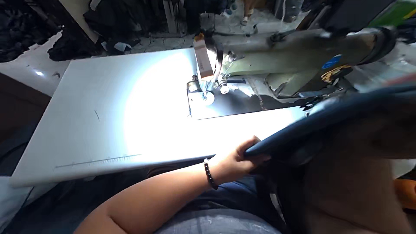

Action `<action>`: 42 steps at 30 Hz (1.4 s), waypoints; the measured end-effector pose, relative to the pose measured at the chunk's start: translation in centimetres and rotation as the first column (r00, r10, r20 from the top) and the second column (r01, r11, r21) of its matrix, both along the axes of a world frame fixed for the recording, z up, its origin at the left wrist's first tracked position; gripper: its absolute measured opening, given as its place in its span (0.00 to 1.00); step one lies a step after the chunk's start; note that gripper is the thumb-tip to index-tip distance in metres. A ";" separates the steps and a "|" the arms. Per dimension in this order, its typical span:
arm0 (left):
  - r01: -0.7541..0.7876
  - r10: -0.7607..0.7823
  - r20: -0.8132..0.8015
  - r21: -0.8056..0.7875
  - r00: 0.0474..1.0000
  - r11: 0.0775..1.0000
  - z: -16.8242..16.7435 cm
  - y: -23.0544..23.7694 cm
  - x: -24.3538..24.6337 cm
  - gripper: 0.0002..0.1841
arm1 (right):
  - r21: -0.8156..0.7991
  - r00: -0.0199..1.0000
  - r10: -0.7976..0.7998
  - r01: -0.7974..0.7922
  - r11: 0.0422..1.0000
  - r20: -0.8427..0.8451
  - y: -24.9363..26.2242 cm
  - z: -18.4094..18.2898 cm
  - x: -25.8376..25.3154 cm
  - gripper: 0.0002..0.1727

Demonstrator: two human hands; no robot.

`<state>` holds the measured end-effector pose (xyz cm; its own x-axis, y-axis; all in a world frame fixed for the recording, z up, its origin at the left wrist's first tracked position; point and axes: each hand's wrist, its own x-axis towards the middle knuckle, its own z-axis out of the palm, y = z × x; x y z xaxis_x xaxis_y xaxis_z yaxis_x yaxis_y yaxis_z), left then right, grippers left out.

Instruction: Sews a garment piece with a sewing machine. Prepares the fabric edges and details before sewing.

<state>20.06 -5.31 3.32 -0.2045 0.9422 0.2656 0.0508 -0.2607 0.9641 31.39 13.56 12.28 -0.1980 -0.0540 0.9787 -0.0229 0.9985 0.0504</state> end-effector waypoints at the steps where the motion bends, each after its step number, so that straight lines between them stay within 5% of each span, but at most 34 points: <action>1: -0.009 0.021 0.125 -0.091 0.992 0.996 -1.0 -1.1 -0.1 0.11 | 0.031 0.982 0.067 -0.074 0.997 0.176 -2.2 0.9 -2.5 0.08; 4: 0.015 0.045 0.098 -0.538 0.994 0.843 -4.7 -4.5 -1.4 0.17 | 0.052 0.705 0.161 -0.270 0.961 0.690 -6.0 -2.9 -10.8 0.11; 6: 0.046 -0.145 -0.064 -0.760 0.987 0.649 -7.0 -5.7 -2.9 0.20 | -0.117 0.454 0.219 -0.243 0.963 0.864 -4.7 -9.2 -14.4 0.13; 9: -0.022 -0.685 -0.259 -0.942 0.681 0.335 -4.3 -6.0 -5.0 0.28 | -0.311 0.334 0.318 -0.077 0.947 0.887 -2.2 -12.8 -16.5 0.10; 10: -0.048 -0.744 -0.285 -0.945 0.604 0.323 -2.7 -6.1 -5.6 0.26 | -0.346 0.303 0.342 -0.042 0.937 0.890 -2.0 -12.1 -16.7 0.10; 13: -0.105 -0.595 -0.491 -0.819 0.637 0.563 1.9 -4.8 -9.3 0.21 | -0.387 0.255 0.370 0.019 0.922 0.894 -1.2 -11.1 -16.9 0.11; 16: -0.446 -0.057 -0.815 -0.373 0.576 0.814 1.0 -0.5 -14.4 0.16 | -0.404 0.251 0.382 0.044 0.914 0.890 -0.4 -11.2 -17.4 0.10; 18: -0.547 0.092 -0.811 -0.300 0.577 0.781 -0.5 2.3 -16.9 0.13 | -0.426 0.278 0.392 0.071 0.902 0.877 -0.1 -11.6 -17.6 0.10; 30: -0.572 0.173 -0.728 -0.344 0.663 0.745 -2.6 3.5 -17.5 0.05 | -0.510 0.270 0.444 0.267 0.818 0.854 -0.2 -11.1 -17.9 0.08; 35: -0.591 0.174 -0.753 -0.327 0.635 0.737 -2.9 4.0 -18.0 0.06 | -0.502 0.242 0.441 0.360 0.786 0.864 0.1 -10.7 -18.2 0.08; 42: -0.709 0.260 -0.785 -0.297 0.563 0.640 -3.2 5.1 -18.9 0.11 | -0.487 0.294 0.410 0.280 0.827 0.864 1.7 -11.9 -19.5 0.13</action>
